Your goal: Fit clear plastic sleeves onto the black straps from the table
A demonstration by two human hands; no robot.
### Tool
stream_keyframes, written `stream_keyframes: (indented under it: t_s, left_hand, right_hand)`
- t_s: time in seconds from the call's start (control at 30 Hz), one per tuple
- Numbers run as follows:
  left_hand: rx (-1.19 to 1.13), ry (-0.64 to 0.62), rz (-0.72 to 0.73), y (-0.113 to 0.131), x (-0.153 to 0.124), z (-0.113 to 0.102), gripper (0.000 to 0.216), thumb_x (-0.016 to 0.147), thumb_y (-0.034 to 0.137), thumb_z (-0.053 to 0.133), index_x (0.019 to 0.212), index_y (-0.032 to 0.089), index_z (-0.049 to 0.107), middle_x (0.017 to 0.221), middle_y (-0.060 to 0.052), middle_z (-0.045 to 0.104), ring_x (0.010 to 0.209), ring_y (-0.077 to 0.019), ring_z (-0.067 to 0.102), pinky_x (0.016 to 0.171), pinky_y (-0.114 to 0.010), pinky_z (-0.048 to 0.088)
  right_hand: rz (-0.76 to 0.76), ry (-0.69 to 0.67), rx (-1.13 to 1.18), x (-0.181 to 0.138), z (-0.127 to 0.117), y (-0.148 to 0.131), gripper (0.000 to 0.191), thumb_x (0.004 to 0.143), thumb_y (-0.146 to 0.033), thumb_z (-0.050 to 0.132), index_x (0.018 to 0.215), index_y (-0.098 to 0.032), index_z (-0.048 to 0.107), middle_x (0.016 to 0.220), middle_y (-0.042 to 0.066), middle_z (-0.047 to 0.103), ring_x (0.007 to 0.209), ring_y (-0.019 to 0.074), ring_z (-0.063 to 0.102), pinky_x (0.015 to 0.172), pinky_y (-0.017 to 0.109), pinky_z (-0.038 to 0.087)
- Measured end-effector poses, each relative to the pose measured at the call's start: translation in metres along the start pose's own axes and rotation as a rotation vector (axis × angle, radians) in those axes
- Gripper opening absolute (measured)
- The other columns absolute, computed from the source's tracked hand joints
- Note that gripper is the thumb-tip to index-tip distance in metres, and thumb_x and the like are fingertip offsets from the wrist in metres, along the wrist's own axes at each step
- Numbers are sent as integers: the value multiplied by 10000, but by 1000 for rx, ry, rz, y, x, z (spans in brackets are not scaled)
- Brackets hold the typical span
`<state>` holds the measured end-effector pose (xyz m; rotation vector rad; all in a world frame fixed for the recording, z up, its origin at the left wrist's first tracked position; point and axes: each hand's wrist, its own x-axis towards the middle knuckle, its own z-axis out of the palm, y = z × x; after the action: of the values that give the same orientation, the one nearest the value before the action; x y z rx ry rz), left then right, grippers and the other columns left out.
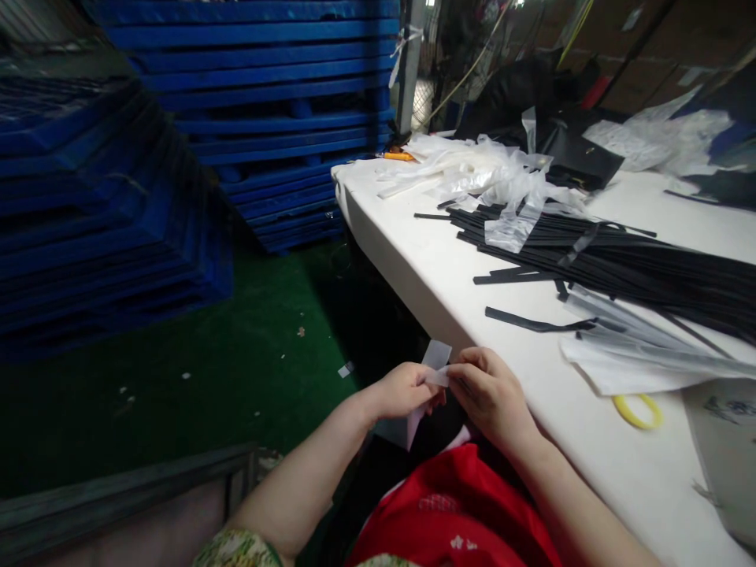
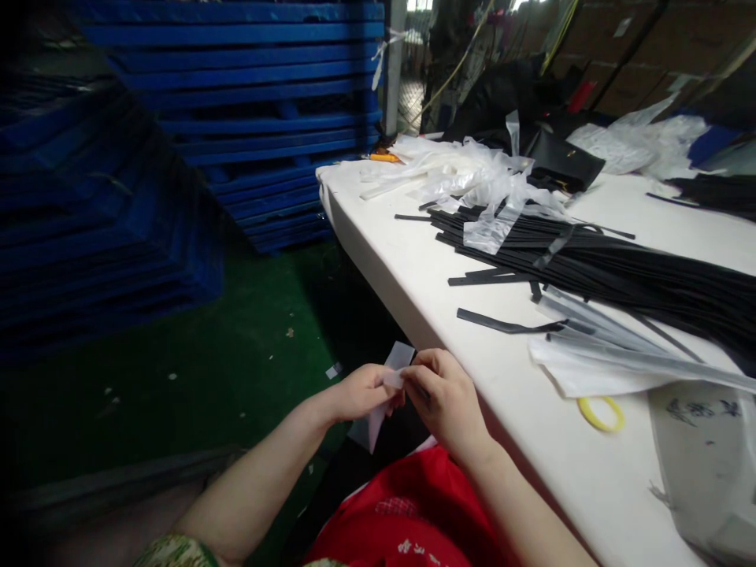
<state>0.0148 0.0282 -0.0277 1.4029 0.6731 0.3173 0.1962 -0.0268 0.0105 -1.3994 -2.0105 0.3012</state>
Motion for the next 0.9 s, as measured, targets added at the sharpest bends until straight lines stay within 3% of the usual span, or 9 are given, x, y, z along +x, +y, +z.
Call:
stream_keyframes:
  t_s: [0.1,0.17,0.23,0.3,0.37,0.53,0.63,0.8,0.9]
  left_hand:
    - [388,21,103,13,-4,-16,191,852,259,556,713,145,619,684,-8,598,678,-140,562,656,-228,431]
    - [560,42,154,23,-7,-30,219,813,359,660,751,149,654,746,-20,618,742,-156,555,706,-236,425]
    - [447,-40,115,30,-10,-43,409,808,556,647,817,149,690,808,-42,652,773,-170,573,726,-242,439]
    - [149,-187,9,33,-10,-52,656,853,738,439,851,145,719,830,-71,690,777,-183,612,733,-254,472]
    - [-97,-284,-71,33,-8,-54,798,872,788,278,867,141,745,841,-95,720,800,-200,650,750,-271,499]
    - [-285,-377,-52,33,-3,-44,650,769,742,585,874,125,759,853,-104,727,860,-221,665,803,-296,507]
    - [-267,-137,-10,37,-4,-36,478,635,565,820,760,118,705,724,-42,673,663,-141,600,652,-243,469]
    - [122,466,249,48,-11,-19,287,724,389,791,692,120,696,673,-18,637,629,-112,541,612,-221,402]
    - [322,587,379,52,-18,-7,208,778,313,753,680,134,714,680,-26,651,664,-126,564,647,-232,412]
  right_hand:
    - [-2,-85,75,3,-12,4,163,917,-220,562,901,-243,722,916,62,630,804,173,611,647,276,493]
    - [18,-140,110,6,-20,5,171,919,-247,560,906,-252,730,935,62,655,798,173,625,644,275,493]
    - [44,-178,142,9,-27,4,188,928,-263,540,928,-255,728,945,62,684,805,183,644,669,285,503]
    - [52,-179,171,11,-31,0,199,938,-272,521,941,-258,719,922,55,709,800,190,659,697,294,512]
    - [41,-147,188,14,-33,-4,201,946,-286,512,931,-265,711,883,45,721,770,190,664,700,297,516]
    - [61,-49,157,16,-37,-9,172,920,-332,558,938,-284,723,863,54,728,771,218,667,691,326,524]
    - [129,11,218,15,-41,-7,170,891,-350,601,979,-278,726,914,64,733,793,223,669,686,329,533]
    - [402,311,471,9,-38,-2,283,853,-382,653,1087,-222,644,988,81,716,725,179,663,655,306,533]
    - [457,215,593,7,-29,-2,376,787,-445,723,1065,-197,669,967,88,720,742,190,659,659,304,532]
